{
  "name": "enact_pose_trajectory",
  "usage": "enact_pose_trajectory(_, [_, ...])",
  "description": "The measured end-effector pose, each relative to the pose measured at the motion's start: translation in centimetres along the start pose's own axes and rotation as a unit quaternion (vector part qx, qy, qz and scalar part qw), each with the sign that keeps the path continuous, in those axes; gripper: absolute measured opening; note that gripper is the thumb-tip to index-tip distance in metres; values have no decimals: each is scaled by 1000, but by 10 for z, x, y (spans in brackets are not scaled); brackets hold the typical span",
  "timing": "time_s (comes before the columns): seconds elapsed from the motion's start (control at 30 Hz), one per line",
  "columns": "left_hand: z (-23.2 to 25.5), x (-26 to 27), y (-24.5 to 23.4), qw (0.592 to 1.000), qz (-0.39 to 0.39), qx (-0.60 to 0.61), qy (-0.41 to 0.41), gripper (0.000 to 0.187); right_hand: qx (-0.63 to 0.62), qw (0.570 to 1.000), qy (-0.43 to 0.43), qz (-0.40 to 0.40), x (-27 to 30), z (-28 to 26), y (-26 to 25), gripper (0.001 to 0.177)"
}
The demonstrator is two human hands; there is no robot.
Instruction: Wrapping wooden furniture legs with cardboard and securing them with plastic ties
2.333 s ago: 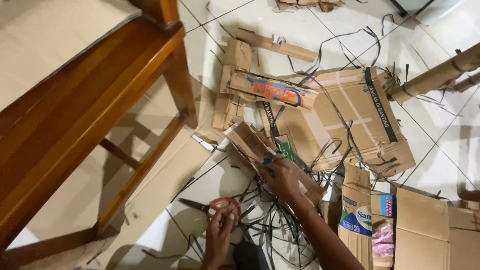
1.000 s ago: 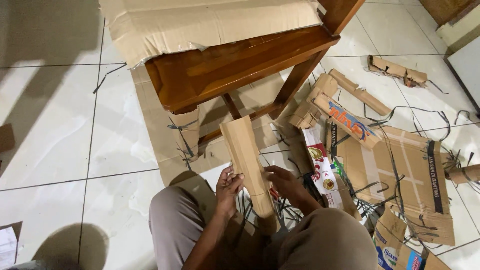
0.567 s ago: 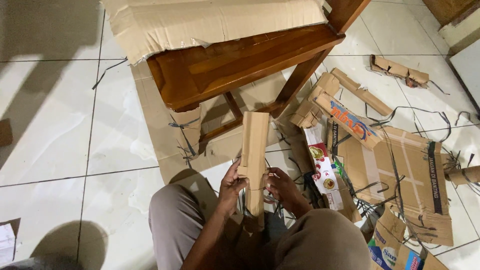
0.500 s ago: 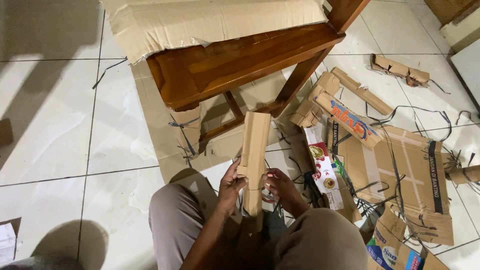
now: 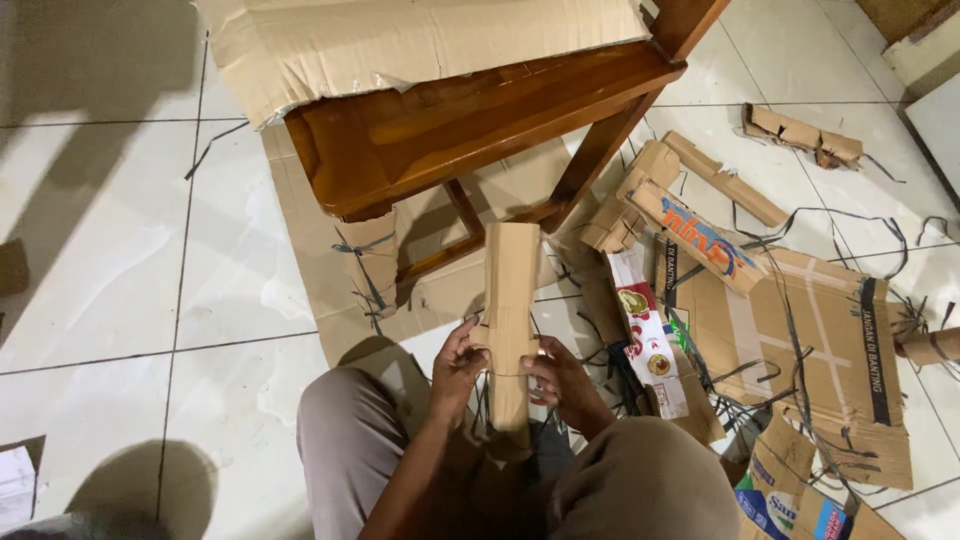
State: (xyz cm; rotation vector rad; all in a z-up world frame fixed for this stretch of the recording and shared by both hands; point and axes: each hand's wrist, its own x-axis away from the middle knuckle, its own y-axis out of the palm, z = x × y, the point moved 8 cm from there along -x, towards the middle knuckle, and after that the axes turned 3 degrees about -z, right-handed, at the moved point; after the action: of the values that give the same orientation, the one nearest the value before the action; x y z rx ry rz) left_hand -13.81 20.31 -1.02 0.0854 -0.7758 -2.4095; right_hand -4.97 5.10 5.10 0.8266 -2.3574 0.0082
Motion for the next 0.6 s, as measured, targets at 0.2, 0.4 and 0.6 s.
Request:
enact_pose_trajectory(0.2, [-40, -9, -22, 980, 30, -190, -48, 64, 41, 994, -89, 48, -23, -3, -43, 36])
enact_pose_trajectory(0.4, [22, -6, -34, 966, 248, -49, 45, 42, 34, 987, -126, 98, -11, -18, -52, 37])
enact_pose_trajectory(0.6, [104, -13, -77, 873, 346, -311, 145, 57, 131, 975, -138, 110, -40, -6, -61, 41])
